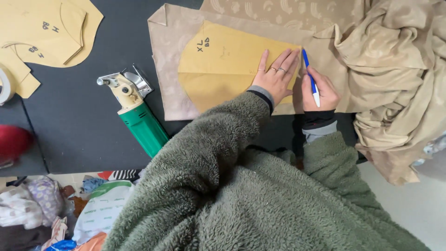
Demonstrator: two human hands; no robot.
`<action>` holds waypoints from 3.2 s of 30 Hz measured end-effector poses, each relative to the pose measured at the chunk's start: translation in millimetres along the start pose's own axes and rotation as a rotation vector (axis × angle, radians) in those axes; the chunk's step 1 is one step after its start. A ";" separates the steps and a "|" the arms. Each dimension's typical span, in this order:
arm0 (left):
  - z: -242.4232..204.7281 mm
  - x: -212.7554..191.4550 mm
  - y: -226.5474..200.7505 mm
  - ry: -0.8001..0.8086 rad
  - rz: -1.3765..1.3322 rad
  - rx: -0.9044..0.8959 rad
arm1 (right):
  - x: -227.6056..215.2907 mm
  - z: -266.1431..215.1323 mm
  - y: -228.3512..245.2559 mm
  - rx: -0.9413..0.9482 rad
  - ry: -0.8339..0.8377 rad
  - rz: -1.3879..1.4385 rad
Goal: Marking and cutting fabric according to paper patterns using an electric fabric cutter and a pen.
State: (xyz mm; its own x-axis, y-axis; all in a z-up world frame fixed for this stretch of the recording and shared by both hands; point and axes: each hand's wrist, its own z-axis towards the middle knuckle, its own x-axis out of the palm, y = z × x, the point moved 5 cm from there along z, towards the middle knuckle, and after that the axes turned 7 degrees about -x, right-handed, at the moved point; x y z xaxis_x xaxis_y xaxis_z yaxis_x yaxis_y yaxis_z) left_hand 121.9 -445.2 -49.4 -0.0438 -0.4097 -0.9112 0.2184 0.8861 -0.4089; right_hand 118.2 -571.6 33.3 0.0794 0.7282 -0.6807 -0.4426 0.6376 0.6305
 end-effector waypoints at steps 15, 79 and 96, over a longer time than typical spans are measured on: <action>-31.5 -2.7 35.5 -0.068 -0.142 0.013 | -17.9 -36.3 21.4 0.244 -0.054 0.173; -134.2 -58.6 42.9 -0.085 0.022 -0.586 | 248.3 126.2 42.7 0.169 0.768 0.855; -195.1 -95.3 124.7 -0.477 -0.187 -0.508 | 129.3 27.5 72.5 0.084 0.978 0.727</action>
State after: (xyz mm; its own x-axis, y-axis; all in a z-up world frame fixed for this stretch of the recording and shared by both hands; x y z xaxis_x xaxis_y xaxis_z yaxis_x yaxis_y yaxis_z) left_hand -36.8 -253.3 -23.4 0.4196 -0.5114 -0.7499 -0.2366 0.7360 -0.6343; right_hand 120.9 -424.3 1.2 -0.8840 0.4492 -0.1297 -0.0414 0.2011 0.9787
